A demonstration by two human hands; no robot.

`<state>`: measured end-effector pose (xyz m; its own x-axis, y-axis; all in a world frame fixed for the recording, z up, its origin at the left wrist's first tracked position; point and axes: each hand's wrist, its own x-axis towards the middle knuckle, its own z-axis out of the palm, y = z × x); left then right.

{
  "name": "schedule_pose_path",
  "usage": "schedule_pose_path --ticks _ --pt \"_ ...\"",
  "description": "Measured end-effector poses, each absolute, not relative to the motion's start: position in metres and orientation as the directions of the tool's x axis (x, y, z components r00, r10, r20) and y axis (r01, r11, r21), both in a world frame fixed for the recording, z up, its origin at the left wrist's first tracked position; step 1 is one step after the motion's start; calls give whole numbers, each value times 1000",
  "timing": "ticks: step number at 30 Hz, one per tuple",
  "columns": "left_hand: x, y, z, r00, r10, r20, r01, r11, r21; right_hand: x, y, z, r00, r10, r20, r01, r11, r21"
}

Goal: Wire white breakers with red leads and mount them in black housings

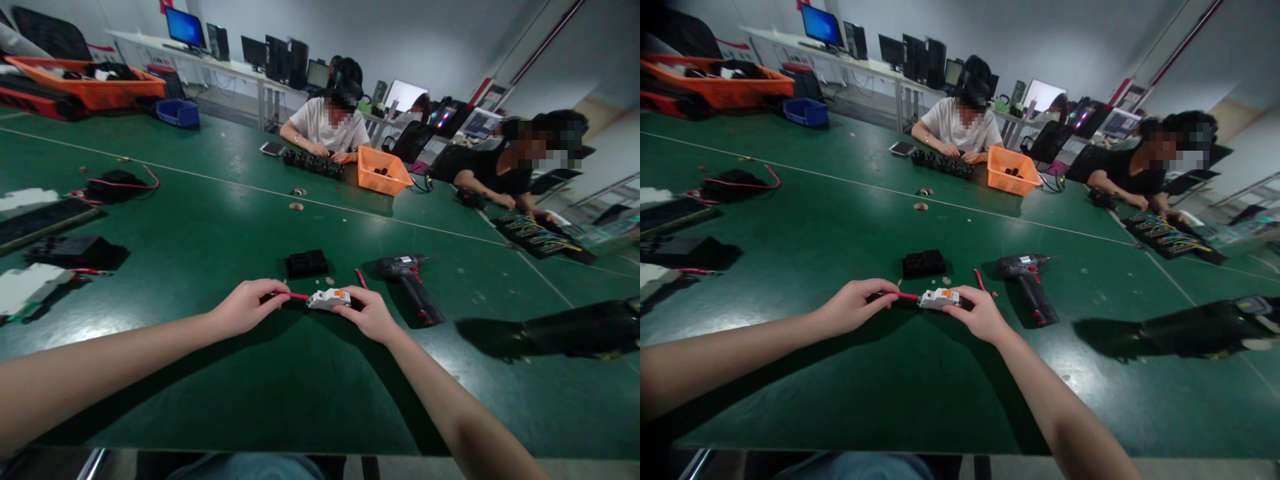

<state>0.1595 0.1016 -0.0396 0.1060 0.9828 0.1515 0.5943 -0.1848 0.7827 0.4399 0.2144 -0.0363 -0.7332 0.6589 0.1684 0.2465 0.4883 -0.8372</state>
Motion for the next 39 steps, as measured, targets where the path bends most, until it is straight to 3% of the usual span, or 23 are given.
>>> schedule_pose_path --ticks 9,20,31,39 --pt "160 102 -42 145 979 146 603 -204 771 440 215 -38 -744 642 186 262 536 -803" --pt "162 104 -48 275 916 291 745 -394 538 438 214 -43 -773 608 181 273 577 -770" --pt "163 102 -44 269 931 247 780 -361 512 446 225 -40 -754 624 208 307 614 -727" --pt "162 102 -47 275 921 276 767 -383 514 445 221 -44 -741 655 149 275 499 -822"
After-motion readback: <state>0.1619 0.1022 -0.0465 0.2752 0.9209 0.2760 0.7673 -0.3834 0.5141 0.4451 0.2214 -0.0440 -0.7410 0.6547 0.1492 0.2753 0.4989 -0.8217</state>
